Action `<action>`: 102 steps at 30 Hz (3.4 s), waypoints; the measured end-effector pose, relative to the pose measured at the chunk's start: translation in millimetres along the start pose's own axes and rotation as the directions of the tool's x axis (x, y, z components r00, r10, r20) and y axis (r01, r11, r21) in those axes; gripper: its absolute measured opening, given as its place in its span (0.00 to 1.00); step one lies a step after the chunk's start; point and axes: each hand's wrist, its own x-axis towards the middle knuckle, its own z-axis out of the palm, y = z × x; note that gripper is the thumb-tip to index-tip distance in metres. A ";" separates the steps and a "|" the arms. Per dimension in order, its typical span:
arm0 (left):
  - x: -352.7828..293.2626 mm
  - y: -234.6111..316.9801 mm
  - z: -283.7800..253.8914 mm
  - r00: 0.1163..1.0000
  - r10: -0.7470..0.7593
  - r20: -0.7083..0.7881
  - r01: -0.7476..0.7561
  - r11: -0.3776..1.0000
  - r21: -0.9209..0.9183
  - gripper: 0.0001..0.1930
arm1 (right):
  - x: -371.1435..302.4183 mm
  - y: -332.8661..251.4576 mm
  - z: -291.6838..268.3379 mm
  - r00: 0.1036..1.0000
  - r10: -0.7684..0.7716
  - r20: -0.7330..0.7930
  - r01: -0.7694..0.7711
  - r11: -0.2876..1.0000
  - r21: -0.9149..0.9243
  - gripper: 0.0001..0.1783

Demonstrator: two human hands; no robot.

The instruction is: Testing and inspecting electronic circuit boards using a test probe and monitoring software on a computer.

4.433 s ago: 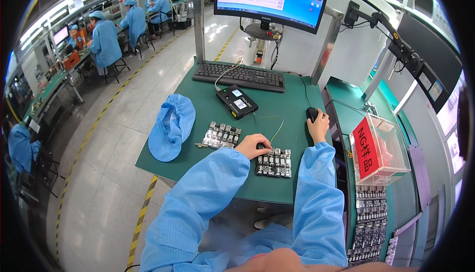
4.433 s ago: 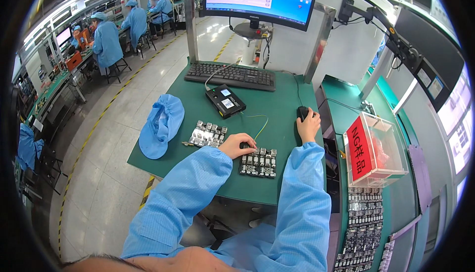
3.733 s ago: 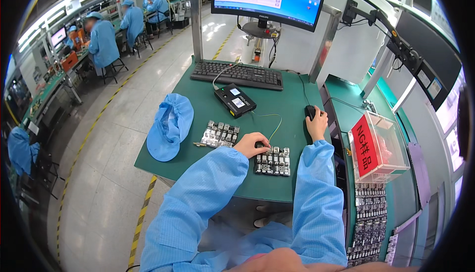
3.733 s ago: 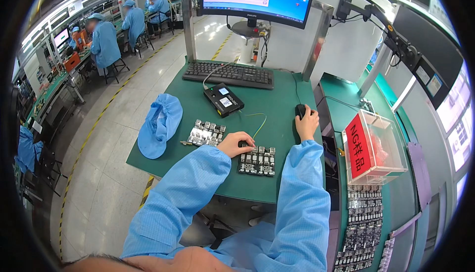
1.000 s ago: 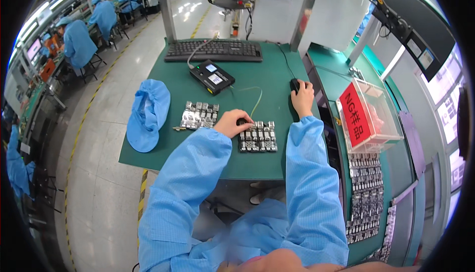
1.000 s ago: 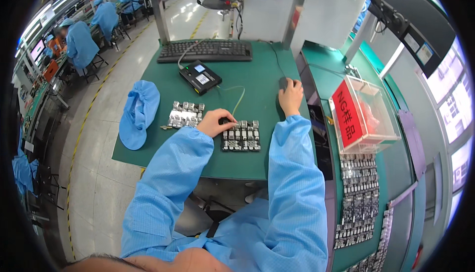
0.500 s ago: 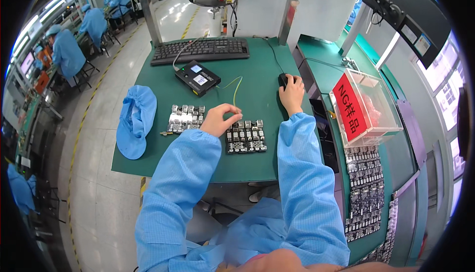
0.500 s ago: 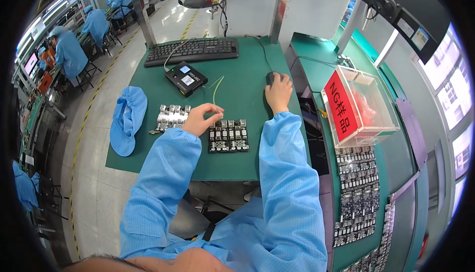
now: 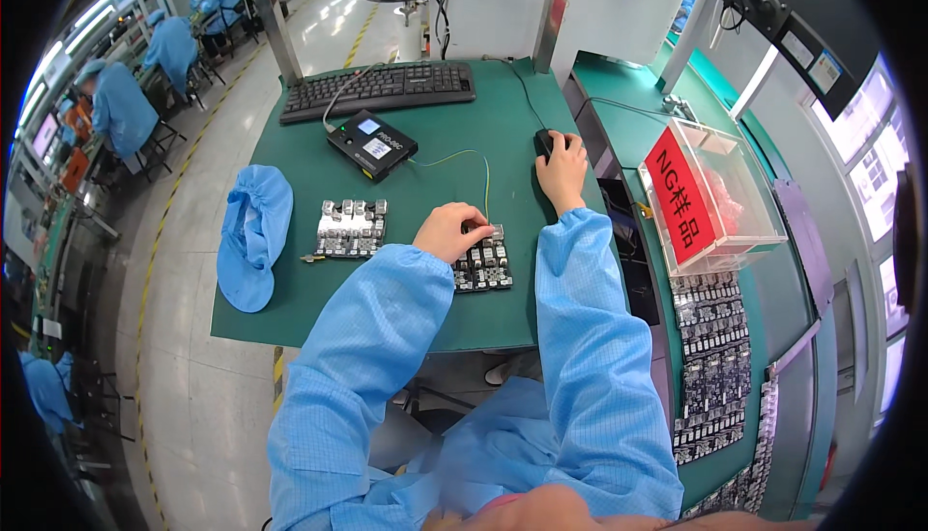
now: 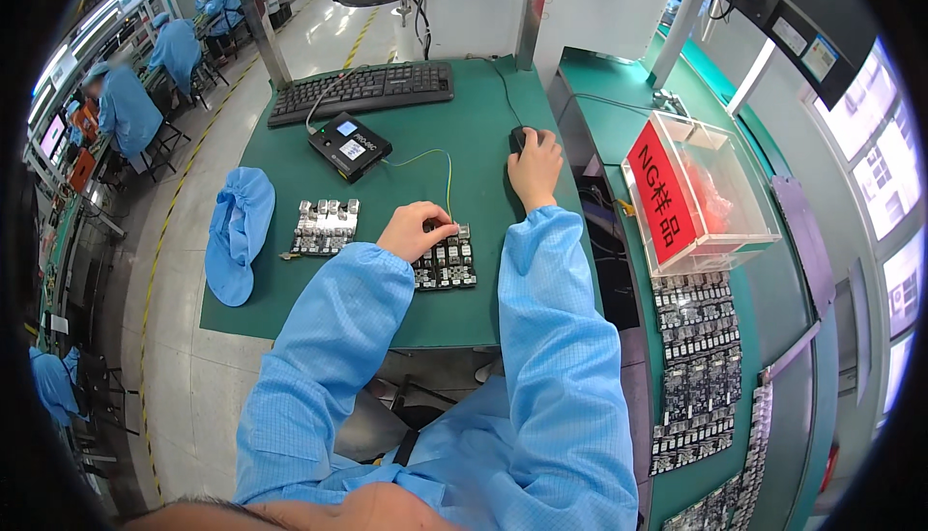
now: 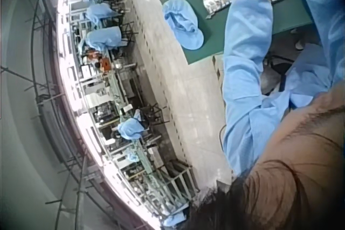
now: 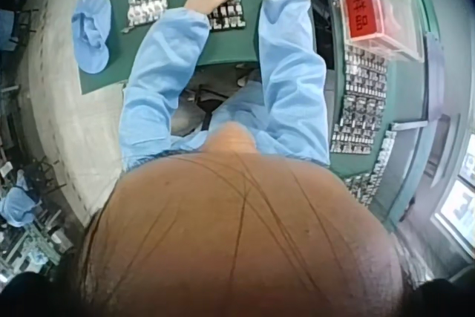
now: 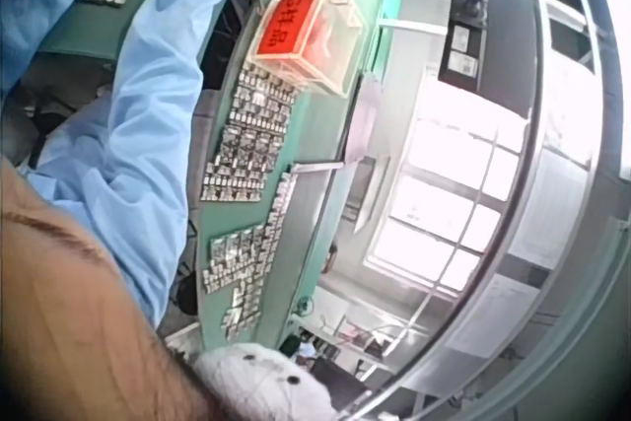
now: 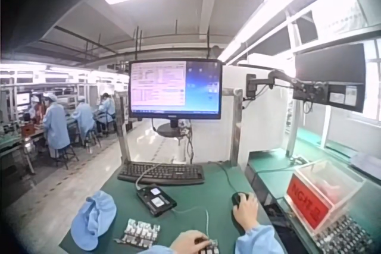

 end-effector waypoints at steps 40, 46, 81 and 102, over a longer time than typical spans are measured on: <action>-1.4 -9.5 6.3 0.986 0.161 0.047 -0.166 0.977 0.134 0.10 | 16.5 -1.8 4.4 0.987 -0.156 -0.032 0.154 0.987 -0.056 0.17; -4.2 -10.2 10.3 0.985 0.171 0.000 -0.169 0.975 0.141 0.09 | 16.1 -1.4 3.5 0.989 -0.147 -0.016 0.146 0.989 -0.039 0.18; -8.2 -4.0 8.3 0.982 0.168 0.088 -0.176 0.980 0.093 0.08 | 14.3 -5.0 -0.9 0.989 -0.146 -0.016 0.146 0.989 0.030 0.17; -6.4 -5.9 7.8 0.977 0.193 0.093 -0.203 0.973 0.109 0.09 | 14.0 89.9 -20.9 0.968 0.247 0.036 -0.247 0.969 -0.001 0.13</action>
